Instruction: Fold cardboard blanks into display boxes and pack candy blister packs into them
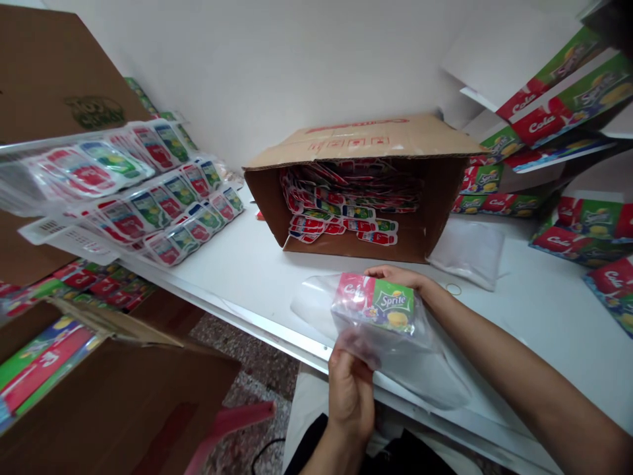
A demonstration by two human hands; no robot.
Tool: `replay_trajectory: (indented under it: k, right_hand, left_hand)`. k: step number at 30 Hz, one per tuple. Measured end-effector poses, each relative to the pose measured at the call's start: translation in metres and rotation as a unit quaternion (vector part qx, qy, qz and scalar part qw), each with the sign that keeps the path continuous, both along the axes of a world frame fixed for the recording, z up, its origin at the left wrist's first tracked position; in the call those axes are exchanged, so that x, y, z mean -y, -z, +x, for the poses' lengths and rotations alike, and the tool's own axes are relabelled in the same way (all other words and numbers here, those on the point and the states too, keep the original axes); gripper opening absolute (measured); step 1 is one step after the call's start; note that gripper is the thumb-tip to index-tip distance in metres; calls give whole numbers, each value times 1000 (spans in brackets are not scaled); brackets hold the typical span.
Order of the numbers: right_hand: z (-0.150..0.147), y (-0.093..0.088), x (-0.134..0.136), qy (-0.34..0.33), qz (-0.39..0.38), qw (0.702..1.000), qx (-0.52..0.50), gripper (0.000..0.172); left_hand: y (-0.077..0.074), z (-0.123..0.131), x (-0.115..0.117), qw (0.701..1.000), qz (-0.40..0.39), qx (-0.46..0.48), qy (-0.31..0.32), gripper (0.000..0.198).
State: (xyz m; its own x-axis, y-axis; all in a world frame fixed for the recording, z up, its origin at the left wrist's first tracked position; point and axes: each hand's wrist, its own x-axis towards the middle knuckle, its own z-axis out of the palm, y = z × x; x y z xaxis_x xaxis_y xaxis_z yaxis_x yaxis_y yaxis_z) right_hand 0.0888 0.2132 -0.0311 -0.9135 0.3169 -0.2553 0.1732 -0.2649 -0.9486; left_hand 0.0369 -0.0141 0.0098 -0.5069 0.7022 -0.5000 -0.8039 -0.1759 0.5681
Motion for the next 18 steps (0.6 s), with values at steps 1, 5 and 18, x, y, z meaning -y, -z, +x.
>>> replay_trajectory:
  k: [1,5,18]
  right_hand:
    - [-1,0,1,-8,-1,1000,9,40]
    - [-3,1,6,-8,2,999,36,30]
    - [-11,-1,10,54,30,997,-41,44]
  left_hand:
    - [-3,-3,-1,1000,-6,11,-2,20]
    - [-14,-11,-3,998,3,-46,47,19]
    - [-27,-45,-7,992,36,57,102,15]
